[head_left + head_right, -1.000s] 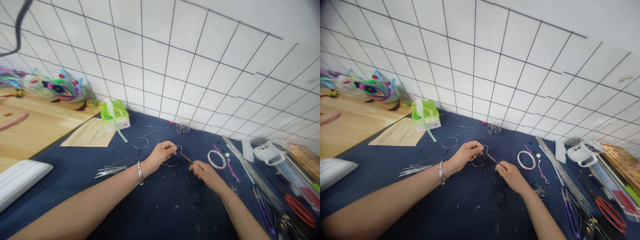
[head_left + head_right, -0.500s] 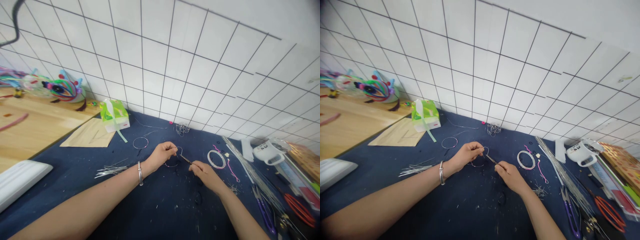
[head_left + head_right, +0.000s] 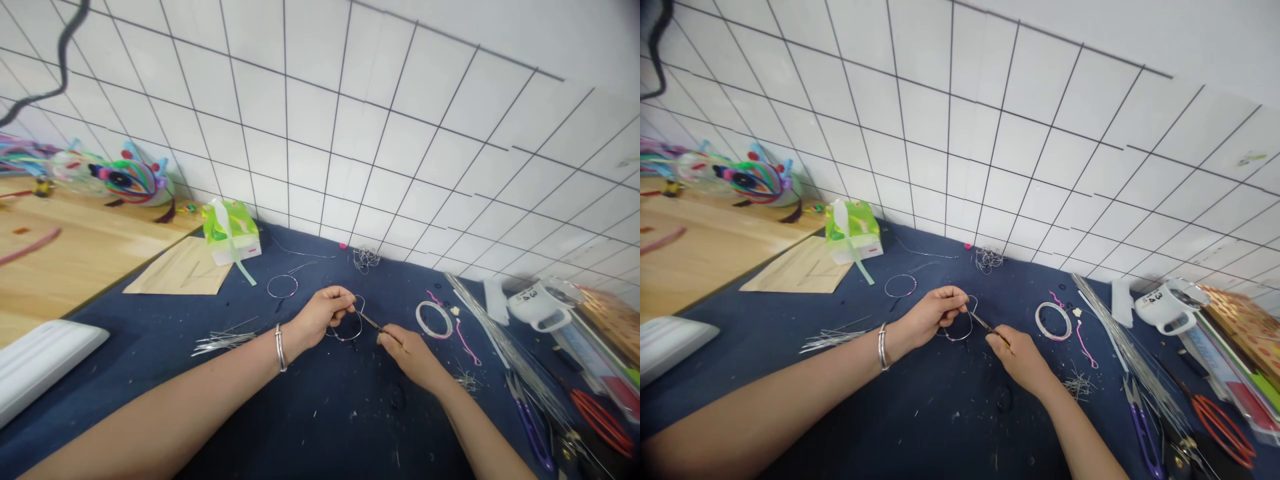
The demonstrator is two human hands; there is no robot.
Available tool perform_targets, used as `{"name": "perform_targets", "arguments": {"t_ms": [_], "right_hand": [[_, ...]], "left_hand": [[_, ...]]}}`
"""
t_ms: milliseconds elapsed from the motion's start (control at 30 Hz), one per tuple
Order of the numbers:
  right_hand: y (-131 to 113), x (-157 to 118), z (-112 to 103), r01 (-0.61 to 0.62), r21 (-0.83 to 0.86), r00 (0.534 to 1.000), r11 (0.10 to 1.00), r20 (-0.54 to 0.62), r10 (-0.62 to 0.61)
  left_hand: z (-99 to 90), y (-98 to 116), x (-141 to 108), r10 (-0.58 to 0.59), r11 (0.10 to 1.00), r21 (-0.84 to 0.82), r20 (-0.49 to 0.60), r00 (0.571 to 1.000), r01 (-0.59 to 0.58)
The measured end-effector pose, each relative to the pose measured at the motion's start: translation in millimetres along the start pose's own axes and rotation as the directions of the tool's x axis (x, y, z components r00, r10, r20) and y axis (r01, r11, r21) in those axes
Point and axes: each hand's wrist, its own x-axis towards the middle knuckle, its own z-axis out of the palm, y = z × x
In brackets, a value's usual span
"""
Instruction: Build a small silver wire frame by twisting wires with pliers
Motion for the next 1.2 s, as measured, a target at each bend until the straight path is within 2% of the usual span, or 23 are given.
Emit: {"name": "perform_targets", "arguments": {"t_ms": [133, 367, 567, 633, 700, 767, 800, 867, 967, 1067, 1200], "right_hand": [[-1.8, -0.6, 0.2, 0.005, 0.006, 1.0, 1.0, -0.022, -0.005], [-3.4, -2.5, -6.1, -0.035, 0.098, 0.999, 0.995, 0.037, 0.031], [0.0, -1.6, -4.3, -0.023, 0.088, 0.999, 0.996, 0.036, 0.02], [2.3, -0.6, -2.5, 0.002, 0.011, 1.0, 1.0, -0.025, -0.002], [5.8, 0.0, -1.4, 0.029, -0.168, 0.98, 0.985, -0.192, -0.061], [10.3, -0.4, -1.5, 0.014, -0.403, 0.924, 0.915, -0.344, -0.165], [12.5, -1.1, -2.1, -0.002, -0.506, 0.901, 0.863, -0.375, -0.218], [16.1, -3.2, -3.6, -0.006, -0.657, 0.883, 0.754, -0.357, -0.304], [18.0, -6.3, -5.2, 0.011, -0.798, 0.861, 0.603, -0.299, -0.412], [16.3, -6.8, -5.1, 0.008, -0.889, 0.809, 0.458, -0.263, -0.526], [13.4, -5.2, -4.4, -0.003, -0.935, 0.724, 0.354, -0.246, -0.644]], "left_hand": [[0.4, 0.8, -0.2, 0.028, 0.999, 0.02, -0.02, 0.999, -0.028], [-2.4, 1.7, 3.0, 0.082, 0.993, 0.084, -0.032, 0.996, -0.079], [-3.2, -0.4, 2.9, 0.102, 0.987, 0.127, -0.013, 0.995, -0.099], [-3.6, -0.4, 2.8, 0.102, 0.986, 0.131, -0.021, 0.995, -0.099], [-4.2, 0.0, 3.0, 0.096, 0.988, 0.127, -0.03, 0.995, -0.092], [-5.0, 0.3, 3.7, 0.083, 0.99, 0.114, -0.043, 0.996, -0.078], [-5.5, 0.2, 4.2, 0.073, 0.992, 0.105, -0.049, 0.996, -0.068], [-6.3, -0.2, 5.3, 0.049, 0.995, 0.085, -0.051, 0.997, -0.045], [-7.5, -1.2, 6.2, 0.015, 0.998, 0.058, -0.042, 0.999, -0.013], [-8.5, -1.8, 6.1, -0.02, 1.0, 0.022, -0.033, 0.999, 0.02], [-9.1, -0.8, 5.4, -0.066, 0.998, -0.022, -0.012, 0.998, 0.066]]}}
